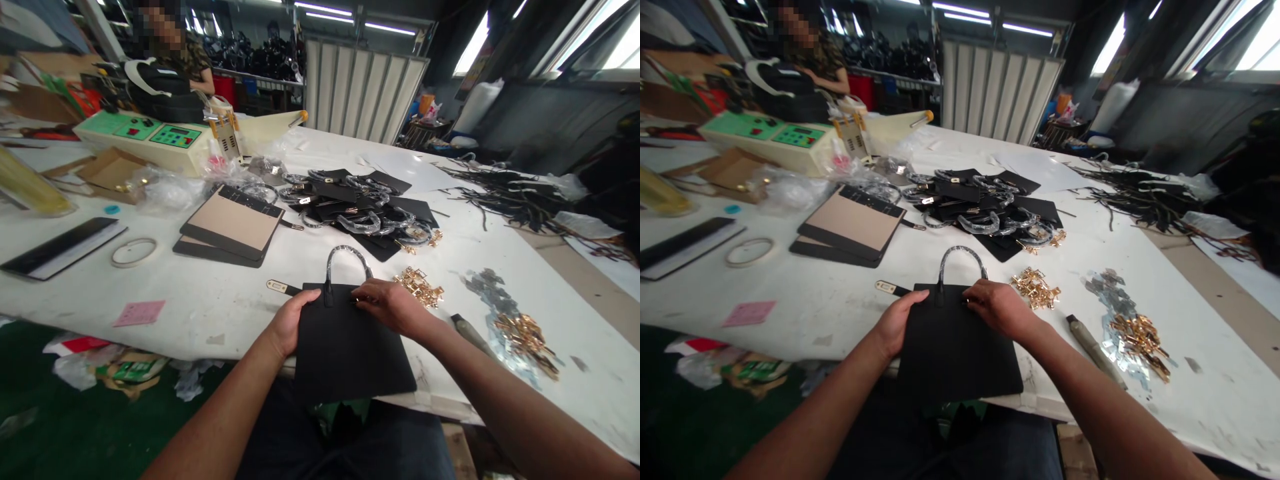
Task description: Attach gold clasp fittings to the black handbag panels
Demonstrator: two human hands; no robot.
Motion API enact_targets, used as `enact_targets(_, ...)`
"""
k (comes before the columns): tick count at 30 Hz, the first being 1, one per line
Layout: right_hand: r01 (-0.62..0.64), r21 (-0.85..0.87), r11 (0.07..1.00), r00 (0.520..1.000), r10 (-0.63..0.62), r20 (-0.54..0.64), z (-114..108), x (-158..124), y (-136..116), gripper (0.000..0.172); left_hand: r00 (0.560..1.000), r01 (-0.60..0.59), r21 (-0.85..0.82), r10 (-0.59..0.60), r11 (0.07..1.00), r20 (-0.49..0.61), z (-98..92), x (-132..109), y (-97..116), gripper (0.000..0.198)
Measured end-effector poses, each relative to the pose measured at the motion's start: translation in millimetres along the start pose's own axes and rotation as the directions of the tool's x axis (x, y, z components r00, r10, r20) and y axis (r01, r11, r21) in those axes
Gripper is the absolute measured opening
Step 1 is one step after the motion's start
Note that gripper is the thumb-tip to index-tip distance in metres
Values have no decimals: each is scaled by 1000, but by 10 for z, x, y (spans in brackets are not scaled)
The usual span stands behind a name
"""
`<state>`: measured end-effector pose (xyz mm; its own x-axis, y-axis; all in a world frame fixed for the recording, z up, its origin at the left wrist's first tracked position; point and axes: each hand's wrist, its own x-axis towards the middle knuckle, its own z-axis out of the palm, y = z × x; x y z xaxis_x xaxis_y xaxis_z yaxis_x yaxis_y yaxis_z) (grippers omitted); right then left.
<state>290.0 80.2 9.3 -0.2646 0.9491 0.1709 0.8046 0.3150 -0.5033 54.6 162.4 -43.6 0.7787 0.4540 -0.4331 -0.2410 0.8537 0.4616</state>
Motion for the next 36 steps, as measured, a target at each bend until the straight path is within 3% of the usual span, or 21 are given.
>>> enact_targets(5,68,-58,996,993,-62,100,-37,89,23,27,1000,29,16,-29,999,-10,39,-9,12,44)
enact_targets(8,89,14,996,989,-90,119,-18,121,84,28,999,40,3,-40,999,-36,62,-14,15,42)
enact_targets(17,85,121,989,993,-94,74,63,38,248,29,994,91,32,-89,995,-69,72,1,40,42)
enact_targets(36,105,-16,994,994,-105,8,211,12,286,22,986,116,-24,-118,993,-114,116,73,111,39)
